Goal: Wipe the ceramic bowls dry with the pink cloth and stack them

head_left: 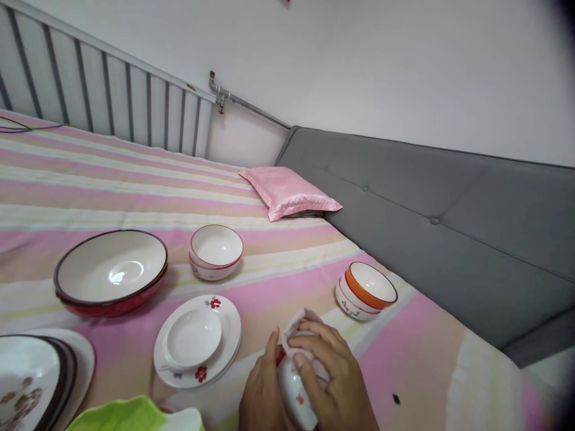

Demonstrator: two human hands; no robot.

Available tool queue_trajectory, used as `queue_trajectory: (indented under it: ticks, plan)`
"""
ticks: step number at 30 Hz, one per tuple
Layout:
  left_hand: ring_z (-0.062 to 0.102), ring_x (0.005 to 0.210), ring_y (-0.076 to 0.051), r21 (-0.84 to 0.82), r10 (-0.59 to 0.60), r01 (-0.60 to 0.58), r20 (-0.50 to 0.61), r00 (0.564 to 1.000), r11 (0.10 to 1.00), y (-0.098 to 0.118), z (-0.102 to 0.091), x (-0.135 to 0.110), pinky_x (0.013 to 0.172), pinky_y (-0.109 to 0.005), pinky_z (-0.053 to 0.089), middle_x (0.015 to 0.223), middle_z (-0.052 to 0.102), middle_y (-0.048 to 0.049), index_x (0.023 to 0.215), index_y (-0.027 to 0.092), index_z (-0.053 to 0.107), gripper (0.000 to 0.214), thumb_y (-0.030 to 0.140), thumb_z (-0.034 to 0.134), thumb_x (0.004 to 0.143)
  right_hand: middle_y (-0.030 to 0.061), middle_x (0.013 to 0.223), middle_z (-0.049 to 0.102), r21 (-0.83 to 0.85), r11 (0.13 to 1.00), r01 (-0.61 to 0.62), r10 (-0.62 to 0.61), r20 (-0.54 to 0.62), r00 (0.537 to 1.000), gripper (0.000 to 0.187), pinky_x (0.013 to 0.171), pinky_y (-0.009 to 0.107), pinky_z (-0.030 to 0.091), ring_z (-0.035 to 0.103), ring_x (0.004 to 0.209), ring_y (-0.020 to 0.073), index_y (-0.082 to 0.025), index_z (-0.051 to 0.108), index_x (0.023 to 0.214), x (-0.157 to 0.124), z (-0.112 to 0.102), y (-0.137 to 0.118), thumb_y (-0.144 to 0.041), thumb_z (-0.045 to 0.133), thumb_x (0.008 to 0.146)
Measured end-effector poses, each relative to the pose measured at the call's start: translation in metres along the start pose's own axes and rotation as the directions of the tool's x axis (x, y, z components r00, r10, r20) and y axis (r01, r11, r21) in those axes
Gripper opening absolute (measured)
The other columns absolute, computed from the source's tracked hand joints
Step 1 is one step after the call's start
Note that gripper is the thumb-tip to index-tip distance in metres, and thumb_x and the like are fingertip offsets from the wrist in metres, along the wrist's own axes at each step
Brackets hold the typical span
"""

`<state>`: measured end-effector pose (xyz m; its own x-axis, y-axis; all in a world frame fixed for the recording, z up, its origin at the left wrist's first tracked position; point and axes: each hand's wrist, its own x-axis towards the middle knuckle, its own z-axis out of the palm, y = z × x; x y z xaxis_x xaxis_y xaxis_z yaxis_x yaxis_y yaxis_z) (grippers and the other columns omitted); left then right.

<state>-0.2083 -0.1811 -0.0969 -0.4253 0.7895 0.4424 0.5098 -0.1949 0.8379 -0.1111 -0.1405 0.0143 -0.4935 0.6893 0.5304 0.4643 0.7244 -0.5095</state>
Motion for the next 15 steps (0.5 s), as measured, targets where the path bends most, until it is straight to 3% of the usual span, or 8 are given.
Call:
queue_trajectory:
  ticks: [3, 6, 9, 13, 15]
  plan:
    - [0.059, 0.109, -0.035, 0.041, 0.04, -0.041, 0.045, 0.998, 0.998, 0.005, -0.001, -0.002, 0.088, -0.046, 0.051, 0.126, 0.059, -0.0157, 0.146, 0.017, 0.025, 0.095, 0.027, 0.059, 0.059, 0.0079, 0.111, 0.065, 0.2, 0.951, -0.235, 0.228, 0.057, 0.972, 0.022, 0.091, 0.034, 0.046, 0.059, 0.109, 0.0236, -0.024, 0.07, 0.095, 0.001, -0.008, 0.012, -0.034, 0.051, 0.089]
    - [0.06, 0.108, -0.034, 0.068, 0.036, -0.041, 0.073, 0.997, 0.997, 0.008, -0.002, -0.002, 0.088, -0.046, 0.049, 0.123, 0.062, -0.0169, 0.144, 0.014, 0.031, 0.085, 0.024, 0.057, 0.064, 0.0082, 0.108, 0.066, 0.406, 0.816, -0.412, 0.399, 0.12, 0.909, 0.027, 0.091, 0.032, 0.044, 0.06, 0.105, 0.024, -0.022, 0.07, 0.095, 0.004, -0.014, 0.025, -0.043, 0.055, 0.087]
    - [0.058, 0.113, -0.033, 0.072, 0.061, -0.068, 0.095, 0.994, 0.995, 0.011, -0.003, -0.002, 0.091, -0.045, 0.047, 0.125, 0.061, -0.0163, 0.143, 0.014, 0.034, 0.08, 0.019, 0.055, 0.066, 0.007, 0.094, 0.07, 0.598, 0.568, -0.565, 0.546, 0.239, 0.803, 0.032, 0.082, 0.031, 0.046, 0.063, 0.092, 0.024, -0.019, 0.07, 0.095, 0.006, -0.017, 0.037, -0.047, 0.062, 0.082]
    - [0.057, 0.116, -0.033, 0.057, 0.063, -0.07, 0.104, 0.993, 0.996, 0.015, -0.004, -0.001, 0.094, -0.044, 0.046, 0.128, 0.06, -0.0155, 0.141, 0.015, 0.038, 0.078, 0.017, 0.055, 0.065, 0.0031, 0.077, 0.067, 0.747, 0.137, -0.65, 0.634, 0.438, 0.637, 0.027, 0.075, 0.03, 0.048, 0.062, 0.079, 0.0209, -0.018, 0.071, 0.088, 0.005, -0.013, 0.05, -0.042, 0.063, 0.08]
    - [0.058, 0.113, -0.033, 0.041, 0.048, -0.052, 0.095, 0.994, 0.998, 0.016, -0.005, -0.001, 0.093, -0.044, 0.047, 0.126, 0.061, -0.0155, 0.14, 0.015, 0.04, 0.077, 0.018, 0.056, 0.065, 0.0019, 0.077, 0.066, 0.768, 0.032, -0.64, 0.644, 0.474, 0.601, 0.024, 0.078, 0.029, 0.048, 0.062, 0.081, 0.0198, -0.019, 0.071, 0.088, 0.004, -0.011, 0.053, -0.04, 0.062, 0.081]
